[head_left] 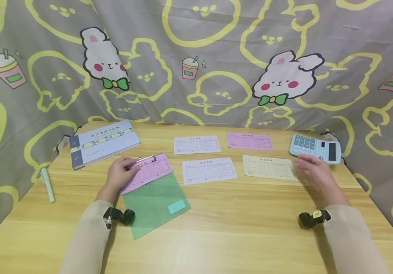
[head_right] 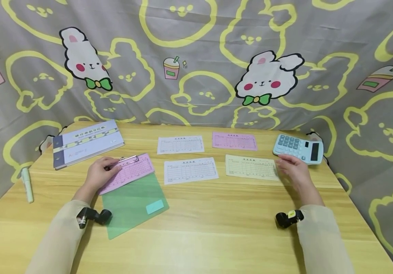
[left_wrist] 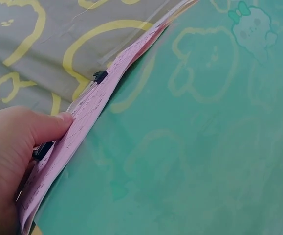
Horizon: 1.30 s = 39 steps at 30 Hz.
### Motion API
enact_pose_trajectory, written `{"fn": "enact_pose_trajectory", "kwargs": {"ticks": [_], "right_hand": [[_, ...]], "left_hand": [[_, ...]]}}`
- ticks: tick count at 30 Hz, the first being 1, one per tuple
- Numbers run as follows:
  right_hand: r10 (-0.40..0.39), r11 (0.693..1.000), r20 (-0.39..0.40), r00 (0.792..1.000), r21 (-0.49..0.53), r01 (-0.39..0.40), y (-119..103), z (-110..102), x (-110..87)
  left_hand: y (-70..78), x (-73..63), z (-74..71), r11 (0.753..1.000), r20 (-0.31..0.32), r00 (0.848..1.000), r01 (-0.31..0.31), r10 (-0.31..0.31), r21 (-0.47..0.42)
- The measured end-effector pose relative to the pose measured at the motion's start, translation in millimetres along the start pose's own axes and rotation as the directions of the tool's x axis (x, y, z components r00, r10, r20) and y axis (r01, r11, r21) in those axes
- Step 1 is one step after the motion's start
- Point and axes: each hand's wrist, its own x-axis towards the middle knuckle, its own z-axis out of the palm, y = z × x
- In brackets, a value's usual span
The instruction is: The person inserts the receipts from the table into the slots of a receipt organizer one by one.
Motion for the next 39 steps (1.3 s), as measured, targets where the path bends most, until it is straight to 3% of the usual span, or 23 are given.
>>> {"fn": "enact_pose_trajectory", "kwargs": {"ticks": [5, 8, 10, 13, 16, 23, 27, 33, 39], "right_hand": [[0.062, 0.994, -0.079, 0.995, -0.080, -0.069, 10, -10, 10.1], [0.049, 0.992, -0.091, 0.995, -0.113, -0.059, 16, -13, 15.1], [0.026, 0.980, -0.094, 0.995, -0.192, -0.044, 18, -13, 17.8], [-0.013, 0.920, -0.113, 0.993, -0.391, -0.032, 21, -10, 22.0], [-0.022, 0.825, -0.116, 0.993, -0.563, -0.047, 25, -4, 28.2], [-0.038, 0.704, -0.103, 0.994, -0.709, -0.047, 26, 1, 32.3], [0.003, 0.641, -0.090, 0.996, -0.765, -0.071, 22, -2, 29.2], [0.029, 0.592, -0.054, 0.998, -0.804, -0.061, 19, 0, 28.3], [-0.014, 0.587, -0.034, 0.999, -0.810, -0.019, 20, 3, 30.3]], "left_hand": [[-1.8, 0.2, 1.1, 0.999, -0.004, 1.000, 0.028, -0.028, -0.021], [-2.4, 1.2, 1.4, 0.999, 0.008, 0.999, 0.045, -0.044, -0.021], [-2.1, 2.2, 1.4, 0.998, 0.012, 0.998, 0.054, -0.054, -0.031], [-2.4, 3.7, 1.1, 0.997, 0.024, 0.998, 0.061, -0.060, -0.049], [-5.3, 2.2, -1.7, 0.997, 0.025, 0.997, 0.071, -0.070, -0.040], [-5.1, 0.2, -0.6, 0.997, 0.036, 0.997, 0.065, -0.064, -0.035], [-4.2, 0.8, 5.1, 0.996, 0.046, 0.997, 0.072, -0.070, -0.050], [-3.2, 0.9, 6.4, 0.995, 0.041, 0.996, 0.082, -0.080, -0.061], [-2.3, 0.8, 2.7, 0.993, 0.053, 0.993, 0.105, -0.102, -0.050]]}}
